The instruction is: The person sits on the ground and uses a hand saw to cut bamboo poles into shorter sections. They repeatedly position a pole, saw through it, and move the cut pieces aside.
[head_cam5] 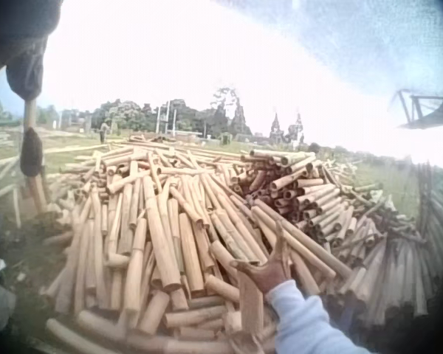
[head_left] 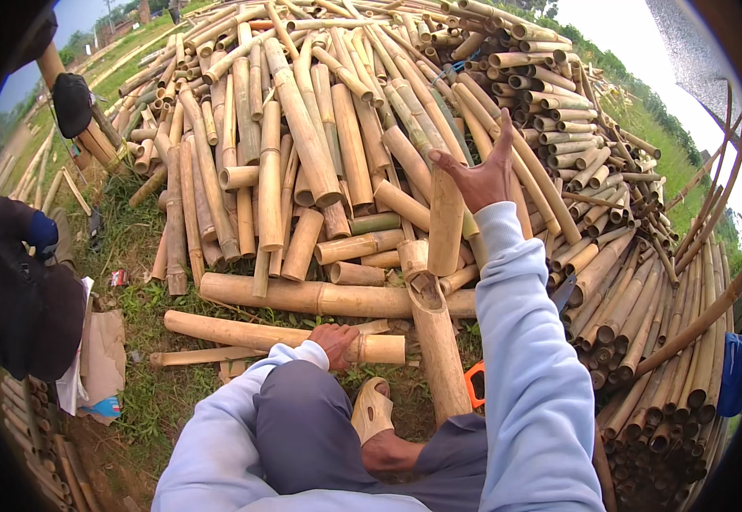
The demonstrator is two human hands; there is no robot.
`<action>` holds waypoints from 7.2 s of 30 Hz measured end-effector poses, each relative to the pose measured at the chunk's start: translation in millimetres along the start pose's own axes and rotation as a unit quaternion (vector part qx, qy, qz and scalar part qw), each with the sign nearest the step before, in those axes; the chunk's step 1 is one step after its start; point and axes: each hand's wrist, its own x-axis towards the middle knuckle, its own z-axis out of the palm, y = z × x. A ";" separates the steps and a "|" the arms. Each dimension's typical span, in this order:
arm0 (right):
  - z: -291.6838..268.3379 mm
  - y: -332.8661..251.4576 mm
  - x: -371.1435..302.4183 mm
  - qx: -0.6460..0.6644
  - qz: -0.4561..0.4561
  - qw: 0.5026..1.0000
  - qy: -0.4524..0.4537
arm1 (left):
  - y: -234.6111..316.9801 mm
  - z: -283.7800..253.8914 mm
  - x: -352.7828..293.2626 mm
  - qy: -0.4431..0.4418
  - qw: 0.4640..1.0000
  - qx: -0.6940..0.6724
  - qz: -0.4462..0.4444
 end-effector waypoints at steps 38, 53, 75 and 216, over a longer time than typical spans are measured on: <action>-415.0 69.3 -413.6 0.168 0.381 0.685 0.598 | 118.3 -224.2 45.7 0.069 0.977 -0.156 0.129; -581.4 172.2 -551.7 -0.415 0.587 0.576 0.388 | 75.4 -210.7 9.3 0.036 0.980 -0.194 0.030; -464.2 149.6 -488.1 -0.415 0.474 0.750 0.205 | 54.3 -216.1 -108.3 -0.107 0.873 -0.467 -0.090; -17.2 -81.3 -10.2 -0.030 -0.130 0.970 -0.203 | -31.9 -319.6 3.5 0.475 0.613 -0.631 -0.020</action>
